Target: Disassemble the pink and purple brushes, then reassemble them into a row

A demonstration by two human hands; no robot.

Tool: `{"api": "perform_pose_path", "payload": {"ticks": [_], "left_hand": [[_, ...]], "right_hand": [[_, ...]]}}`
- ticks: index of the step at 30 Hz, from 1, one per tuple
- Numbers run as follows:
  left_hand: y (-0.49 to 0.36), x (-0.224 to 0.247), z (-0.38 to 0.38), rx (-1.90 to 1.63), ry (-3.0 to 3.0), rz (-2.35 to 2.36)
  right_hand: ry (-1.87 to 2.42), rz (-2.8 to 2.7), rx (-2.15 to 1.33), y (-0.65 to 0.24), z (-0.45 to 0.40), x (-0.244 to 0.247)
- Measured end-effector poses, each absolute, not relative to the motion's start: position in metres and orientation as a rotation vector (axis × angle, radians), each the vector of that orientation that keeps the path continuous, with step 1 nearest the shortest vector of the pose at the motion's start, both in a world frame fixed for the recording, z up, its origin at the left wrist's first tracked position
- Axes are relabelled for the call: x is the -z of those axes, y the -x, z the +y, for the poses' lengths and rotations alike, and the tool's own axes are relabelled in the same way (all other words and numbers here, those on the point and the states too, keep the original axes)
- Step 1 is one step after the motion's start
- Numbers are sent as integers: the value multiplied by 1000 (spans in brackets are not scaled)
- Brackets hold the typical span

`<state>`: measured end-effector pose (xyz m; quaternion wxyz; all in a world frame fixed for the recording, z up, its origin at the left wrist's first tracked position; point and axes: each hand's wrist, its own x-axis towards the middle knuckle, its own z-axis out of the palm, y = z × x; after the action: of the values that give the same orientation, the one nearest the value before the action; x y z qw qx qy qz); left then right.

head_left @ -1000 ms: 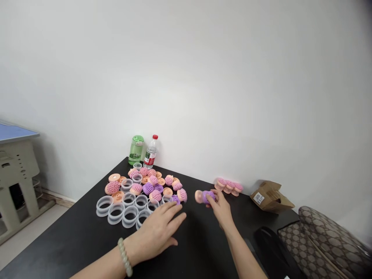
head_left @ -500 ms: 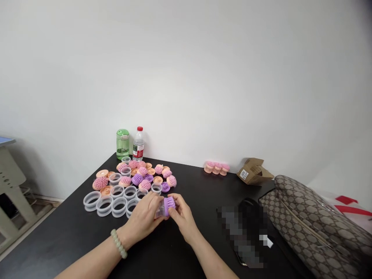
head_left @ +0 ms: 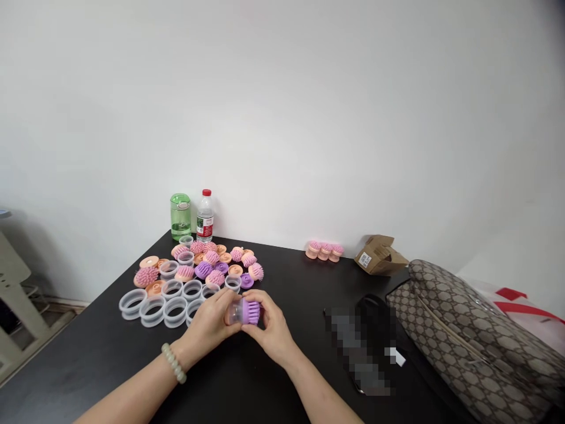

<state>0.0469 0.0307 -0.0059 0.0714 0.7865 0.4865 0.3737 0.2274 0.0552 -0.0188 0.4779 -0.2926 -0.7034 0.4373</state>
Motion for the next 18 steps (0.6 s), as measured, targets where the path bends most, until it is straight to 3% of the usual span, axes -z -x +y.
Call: {"api": "perform_pose_path", "payload": {"ticks": [18], "left_hand": [[-50, 11, 28, -1223, -2472, 1331]], "right_hand": [[911, -1677, -1328, -233, 57, 21]]}}
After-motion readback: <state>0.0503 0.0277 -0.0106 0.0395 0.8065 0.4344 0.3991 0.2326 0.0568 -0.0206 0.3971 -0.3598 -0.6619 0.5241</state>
